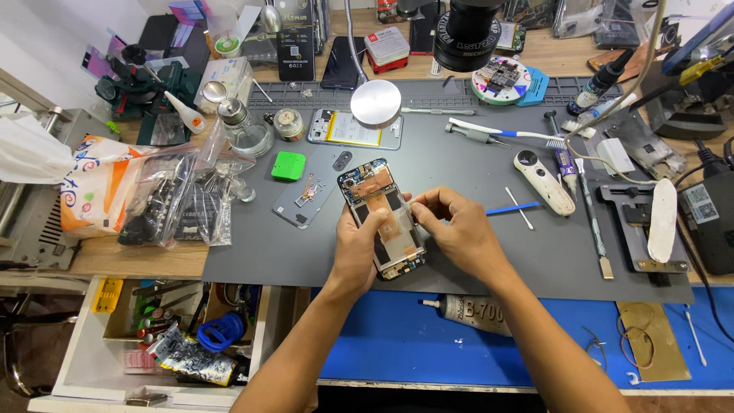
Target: The person removes the battery from a disassembled smartphone using a metal spudger. They then place the battery on the workbench and use a blue plastic spudger to pry at the internal components of the phone's chassis.
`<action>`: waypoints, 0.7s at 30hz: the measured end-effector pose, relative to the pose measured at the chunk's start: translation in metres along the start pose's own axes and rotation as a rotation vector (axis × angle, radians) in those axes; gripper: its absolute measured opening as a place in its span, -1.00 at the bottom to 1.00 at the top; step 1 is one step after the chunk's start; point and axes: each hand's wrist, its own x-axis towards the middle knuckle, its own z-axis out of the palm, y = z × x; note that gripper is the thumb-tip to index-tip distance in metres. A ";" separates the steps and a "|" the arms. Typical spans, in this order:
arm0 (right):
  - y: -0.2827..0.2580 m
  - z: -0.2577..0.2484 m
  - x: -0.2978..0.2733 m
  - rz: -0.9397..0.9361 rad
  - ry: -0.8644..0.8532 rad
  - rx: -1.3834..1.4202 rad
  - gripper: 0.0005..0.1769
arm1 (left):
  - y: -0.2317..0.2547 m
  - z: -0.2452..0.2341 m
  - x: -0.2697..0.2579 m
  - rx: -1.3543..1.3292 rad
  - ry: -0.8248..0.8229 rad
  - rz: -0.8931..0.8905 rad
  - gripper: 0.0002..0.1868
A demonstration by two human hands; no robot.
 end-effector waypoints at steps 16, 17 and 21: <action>-0.009 0.014 -0.007 -0.053 0.082 0.041 -0.69 | -0.010 -0.001 -0.003 0.103 0.095 0.149 -0.69; -0.008 0.015 -0.006 -0.084 0.122 -0.013 -0.74 | -0.009 0.001 -0.005 0.112 0.072 0.163 -0.67; -0.010 0.014 -0.006 -0.231 0.187 -0.104 -0.77 | -0.019 -0.013 0.005 0.088 0.055 0.183 -0.63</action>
